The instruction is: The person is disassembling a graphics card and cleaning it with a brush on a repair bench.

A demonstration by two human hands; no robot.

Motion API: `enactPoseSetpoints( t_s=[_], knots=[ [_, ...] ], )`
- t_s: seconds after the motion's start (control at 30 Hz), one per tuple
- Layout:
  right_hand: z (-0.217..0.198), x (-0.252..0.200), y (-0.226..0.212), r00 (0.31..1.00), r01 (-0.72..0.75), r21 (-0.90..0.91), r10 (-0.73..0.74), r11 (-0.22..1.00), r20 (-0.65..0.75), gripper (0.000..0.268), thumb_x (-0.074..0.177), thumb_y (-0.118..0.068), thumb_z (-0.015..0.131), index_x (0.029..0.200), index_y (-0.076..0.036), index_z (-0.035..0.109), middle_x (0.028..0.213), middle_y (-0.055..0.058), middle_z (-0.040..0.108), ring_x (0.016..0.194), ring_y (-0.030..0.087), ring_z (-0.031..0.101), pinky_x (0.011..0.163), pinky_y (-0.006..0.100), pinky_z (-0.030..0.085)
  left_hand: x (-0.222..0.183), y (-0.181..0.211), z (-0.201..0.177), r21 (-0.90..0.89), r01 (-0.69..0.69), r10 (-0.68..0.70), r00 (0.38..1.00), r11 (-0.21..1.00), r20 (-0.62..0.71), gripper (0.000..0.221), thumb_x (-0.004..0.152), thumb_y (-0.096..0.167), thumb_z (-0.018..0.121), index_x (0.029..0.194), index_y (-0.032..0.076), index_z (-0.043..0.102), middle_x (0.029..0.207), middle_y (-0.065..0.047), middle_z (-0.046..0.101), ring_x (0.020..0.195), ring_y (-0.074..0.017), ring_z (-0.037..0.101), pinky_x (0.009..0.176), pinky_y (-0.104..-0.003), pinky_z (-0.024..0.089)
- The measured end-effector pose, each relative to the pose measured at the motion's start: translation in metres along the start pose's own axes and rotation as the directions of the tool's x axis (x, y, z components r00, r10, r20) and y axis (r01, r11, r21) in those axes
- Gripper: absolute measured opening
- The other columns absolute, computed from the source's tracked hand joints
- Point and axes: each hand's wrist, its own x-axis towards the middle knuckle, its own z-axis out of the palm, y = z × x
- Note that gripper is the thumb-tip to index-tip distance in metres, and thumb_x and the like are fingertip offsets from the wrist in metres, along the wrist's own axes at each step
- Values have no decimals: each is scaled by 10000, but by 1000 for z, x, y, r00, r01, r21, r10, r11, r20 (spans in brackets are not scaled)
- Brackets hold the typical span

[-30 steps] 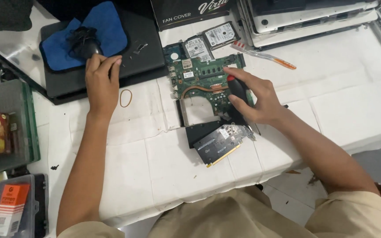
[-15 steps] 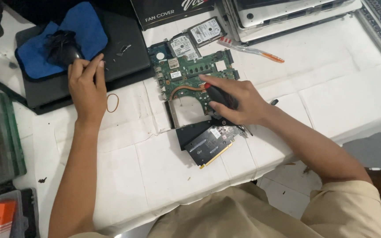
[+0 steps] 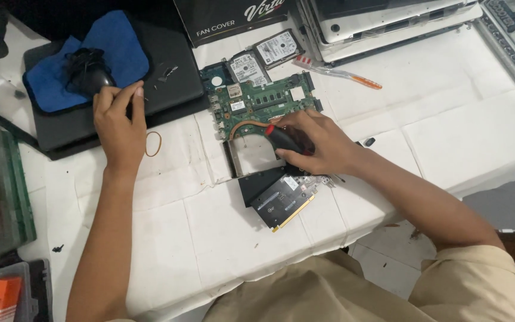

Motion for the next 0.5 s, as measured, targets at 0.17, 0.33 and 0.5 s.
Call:
enactPoseSetpoints(
  t_s=[0.17, 0.33, 0.5],
  knots=[
    [1, -1, 3, 999, 25, -22, -26, 999, -40, 421, 895, -255, 787, 1210, -29, 624, 667, 137, 699, 537, 316, 645, 698, 433, 490, 1, -3, 3, -18, 9, -9, 1000, 1000, -17, 126, 1158, 74, 656, 1210, 56, 770, 933, -64, 522, 842, -243, 572, 808, -395, 505],
    [-3, 8, -11, 997, 68, -76, -69, 995, -15, 403, 883, -254, 786, 1196, -32, 664, 691, 145, 699, 588, 328, 660, 706, 426, 475, 0, -4, 3, 4, 4, -4, 1000, 1000, -11, 119, 1166, 77, 666, 1210, 68, 776, 951, -49, 526, 848, -236, 574, 806, -382, 506],
    [2, 4, -4, 996, 90, -73, -90, 993, 10, 384, 877, -237, 795, 1163, -14, 668, 726, 157, 699, 627, 336, 664, 706, 422, 453, -1, -1, 0, -12, 34, -34, 999, 999, 5, 121, 1166, 59, 653, 1193, 63, 771, 958, -50, 523, 858, -233, 566, 790, -374, 495]
  ],
)
